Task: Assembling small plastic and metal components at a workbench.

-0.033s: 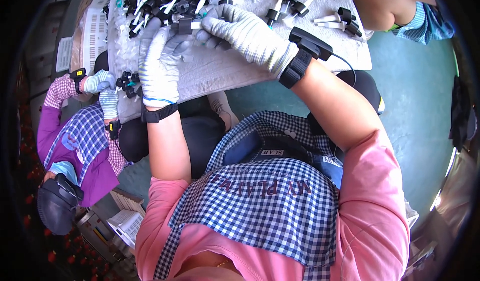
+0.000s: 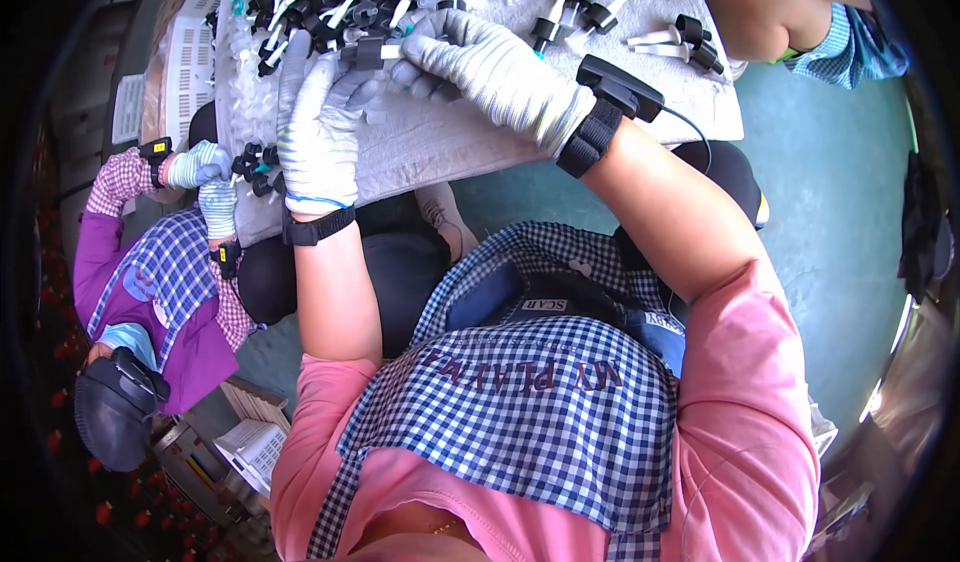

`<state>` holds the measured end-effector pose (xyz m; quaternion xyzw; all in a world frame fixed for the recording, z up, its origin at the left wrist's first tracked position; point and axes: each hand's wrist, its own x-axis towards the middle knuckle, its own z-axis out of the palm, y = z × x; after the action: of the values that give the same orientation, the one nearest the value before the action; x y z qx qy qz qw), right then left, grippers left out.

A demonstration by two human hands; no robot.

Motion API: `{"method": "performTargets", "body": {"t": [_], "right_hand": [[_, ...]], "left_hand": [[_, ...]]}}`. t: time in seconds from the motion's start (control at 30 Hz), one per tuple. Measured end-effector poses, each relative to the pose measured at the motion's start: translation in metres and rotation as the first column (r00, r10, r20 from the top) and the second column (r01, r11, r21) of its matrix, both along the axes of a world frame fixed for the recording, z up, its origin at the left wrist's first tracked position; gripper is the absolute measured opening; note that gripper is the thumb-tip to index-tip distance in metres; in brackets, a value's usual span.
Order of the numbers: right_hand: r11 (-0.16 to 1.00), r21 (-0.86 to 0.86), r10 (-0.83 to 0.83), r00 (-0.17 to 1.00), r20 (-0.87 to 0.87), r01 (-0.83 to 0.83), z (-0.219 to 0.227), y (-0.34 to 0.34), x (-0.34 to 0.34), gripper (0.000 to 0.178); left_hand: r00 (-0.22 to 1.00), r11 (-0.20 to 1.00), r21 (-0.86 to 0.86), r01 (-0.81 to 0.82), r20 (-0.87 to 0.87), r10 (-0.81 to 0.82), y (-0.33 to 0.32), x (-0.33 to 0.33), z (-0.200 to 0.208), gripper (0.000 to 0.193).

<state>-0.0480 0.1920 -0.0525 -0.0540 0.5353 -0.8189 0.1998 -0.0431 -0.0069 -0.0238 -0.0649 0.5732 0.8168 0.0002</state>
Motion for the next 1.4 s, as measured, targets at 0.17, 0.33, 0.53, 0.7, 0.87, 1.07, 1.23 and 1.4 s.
{"method": "performTargets", "body": {"t": [0.17, 0.33, 0.53, 0.7, 0.87, 1.07, 1.23, 1.4], "right_hand": [[0.999, 0.039, 0.016, 1.000, -0.012, -0.016, 0.003, -0.004, 0.002, 0.023], [1.000, 0.030, -0.005, 1.000, -0.017, 0.005, -0.003, -0.006, 0.004, 0.024], [0.999, 0.022, -0.034, 0.999, -0.024, 0.034, -0.004, -0.007, 0.008, 0.024], [0.998, -0.022, -0.054, 0.998, -0.011, 0.054, -0.005, -0.008, 0.011, 0.024], [0.996, -0.062, -0.063, 0.997, -0.033, 0.061, -0.005, -0.009, 0.012, 0.024], [0.994, -0.087, -0.077, 0.993, -0.085, 0.069, -0.003, -0.007, 0.014, 0.025], [0.998, -0.039, 0.039, 0.990, -0.137, -0.044, 0.002, -0.006, 0.016, 0.031], [0.996, -0.003, 0.093, 0.980, -0.178, -0.095, 0.001, -0.010, 0.023, 0.038]], "left_hand": [[0.998, 0.976, 0.216, 0.037, -0.050, -0.027, -0.002, -0.002, -0.005, 0.024], [0.999, 0.935, 0.350, 0.053, -0.030, -0.045, -0.001, -0.003, -0.016, 0.021], [0.998, 0.925, 0.376, 0.059, -0.050, -0.043, 0.001, 0.000, -0.020, 0.018], [0.993, 0.928, 0.362, 0.094, -0.096, -0.063, 0.004, 0.004, -0.023, 0.019], [0.988, 0.933, 0.345, 0.108, -0.145, -0.060, 0.006, 0.006, -0.020, 0.021], [0.965, 0.993, 0.115, -0.006, -0.259, 0.036, 0.016, 0.006, -0.015, 0.019], [0.960, 1.000, -0.005, -0.025, -0.278, 0.023, 0.010, 0.006, -0.009, 0.021], [0.964, 0.995, 0.001, 0.099, -0.247, -0.096, 0.012, 0.008, -0.003, 0.020]]}}
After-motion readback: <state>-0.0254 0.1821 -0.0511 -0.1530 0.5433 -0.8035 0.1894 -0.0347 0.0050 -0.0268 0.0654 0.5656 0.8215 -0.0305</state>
